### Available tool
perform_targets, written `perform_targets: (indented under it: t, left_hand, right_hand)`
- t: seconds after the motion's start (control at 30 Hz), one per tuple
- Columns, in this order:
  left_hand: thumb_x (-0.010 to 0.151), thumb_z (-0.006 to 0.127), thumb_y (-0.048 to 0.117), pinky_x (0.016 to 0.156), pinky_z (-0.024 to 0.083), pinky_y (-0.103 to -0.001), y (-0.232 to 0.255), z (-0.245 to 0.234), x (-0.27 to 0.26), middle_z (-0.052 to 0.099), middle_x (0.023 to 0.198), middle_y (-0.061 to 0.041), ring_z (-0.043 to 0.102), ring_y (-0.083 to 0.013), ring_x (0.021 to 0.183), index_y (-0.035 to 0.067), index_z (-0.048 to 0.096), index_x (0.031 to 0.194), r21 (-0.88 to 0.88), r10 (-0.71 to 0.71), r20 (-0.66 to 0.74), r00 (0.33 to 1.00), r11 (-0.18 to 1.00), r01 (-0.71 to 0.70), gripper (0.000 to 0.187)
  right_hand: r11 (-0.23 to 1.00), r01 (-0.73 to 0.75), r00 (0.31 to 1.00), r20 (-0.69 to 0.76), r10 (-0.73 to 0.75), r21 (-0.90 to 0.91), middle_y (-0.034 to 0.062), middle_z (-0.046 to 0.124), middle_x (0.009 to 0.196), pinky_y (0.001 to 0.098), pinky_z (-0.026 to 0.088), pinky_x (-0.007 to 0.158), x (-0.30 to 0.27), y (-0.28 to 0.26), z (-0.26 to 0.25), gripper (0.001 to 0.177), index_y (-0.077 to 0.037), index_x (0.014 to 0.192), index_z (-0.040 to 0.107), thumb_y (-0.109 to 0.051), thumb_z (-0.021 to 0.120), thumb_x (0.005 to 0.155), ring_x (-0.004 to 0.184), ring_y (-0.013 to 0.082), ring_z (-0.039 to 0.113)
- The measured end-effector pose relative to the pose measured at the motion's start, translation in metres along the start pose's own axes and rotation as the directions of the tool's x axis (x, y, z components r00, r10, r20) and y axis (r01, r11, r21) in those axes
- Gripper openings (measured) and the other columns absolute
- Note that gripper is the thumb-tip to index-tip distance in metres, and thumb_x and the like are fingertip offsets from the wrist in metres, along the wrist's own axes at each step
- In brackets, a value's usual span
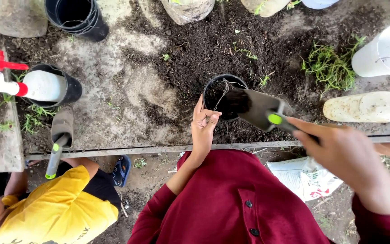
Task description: Transplanting small seedlings into plastic pots using a hand trowel and soil on a gardening workbench.
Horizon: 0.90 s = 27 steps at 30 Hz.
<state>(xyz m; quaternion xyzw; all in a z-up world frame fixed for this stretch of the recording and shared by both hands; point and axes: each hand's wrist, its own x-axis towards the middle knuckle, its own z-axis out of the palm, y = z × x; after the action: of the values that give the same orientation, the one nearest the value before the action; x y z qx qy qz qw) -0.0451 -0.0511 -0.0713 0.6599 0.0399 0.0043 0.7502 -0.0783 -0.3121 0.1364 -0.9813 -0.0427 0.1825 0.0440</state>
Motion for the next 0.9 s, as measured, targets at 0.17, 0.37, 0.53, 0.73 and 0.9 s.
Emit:
perform_targets:
  t: [0.17,0.37,0.53,0.73,0.9]
  left_hand:
    - [0.097,0.068,0.034,0.124,0.030,-0.052,-0.009,-0.002,0.002,0.030,0.166,-0.020,0.022,-0.0291,0.159,0.020,0.075,0.097,-0.077,0.039,-0.003,0.999,0.996,-0.040,0.015]
    - [0.096,0.070,0.035,0.125,0.024,-0.052,-0.014,-0.002,0.004,0.034,0.164,-0.022,0.024,-0.0308,0.159,0.020,0.075,0.096,-0.105,0.064,-0.038,0.997,0.992,-0.067,0.016]
    - [0.095,0.071,0.035,0.123,0.030,-0.055,-0.013,-0.001,0.005,0.034,0.165,-0.019,0.026,-0.0317,0.158,0.024,0.075,0.096,-0.095,0.070,-0.036,0.997,0.993,-0.073,0.012]
    - [0.096,0.070,0.034,0.122,0.034,-0.051,-0.012,-0.003,0.007,0.035,0.164,-0.019,0.028,-0.0302,0.157,0.020,0.075,0.096,-0.120,0.066,-0.018,0.998,0.990,-0.068,0.014]
    - [0.098,0.065,0.027,0.082,0.052,-0.028,0.000,-0.010,0.005,0.044,0.159,-0.022,0.024,-0.0281,0.160,0.013,0.069,0.089,-0.200,-0.046,-0.009,0.999,0.979,0.043,0.017]
  right_hand:
    - [0.853,0.114,0.958,-0.172,-0.231,-0.510,-0.0070,0.058,0.056,0.0314,0.048,0.029,-0.012,-0.046,-0.023,0.045,-0.036,0.148,0.053,-0.041,0.048,0.103,0.032,0.0100,0.057]
    - [0.796,0.163,0.933,-0.172,-0.317,-0.583,-0.0062,0.055,0.056,0.0275,0.044,0.028,-0.012,-0.059,-0.018,0.051,-0.032,0.151,0.052,-0.029,0.054,0.100,0.034,0.0069,0.059]
    - [0.801,0.164,0.887,-0.269,-0.375,-0.576,-0.0066,0.055,0.061,0.0259,0.043,0.031,-0.005,-0.061,0.003,0.052,-0.034,0.141,0.062,-0.018,0.061,0.092,0.039,0.0071,0.061]
    - [0.801,0.124,0.890,-0.290,-0.351,-0.586,-0.0082,0.053,0.064,0.0257,0.047,0.036,-0.006,-0.047,0.014,0.057,-0.038,0.142,0.060,-0.020,0.061,0.088,0.046,0.0076,0.064]
    - [0.991,-0.084,0.970,-0.235,0.058,-0.104,-0.0137,0.071,0.070,0.0254,0.040,0.046,-0.046,0.043,0.013,0.050,-0.051,0.149,0.058,-0.045,0.056,0.099,0.044,0.0053,0.057]
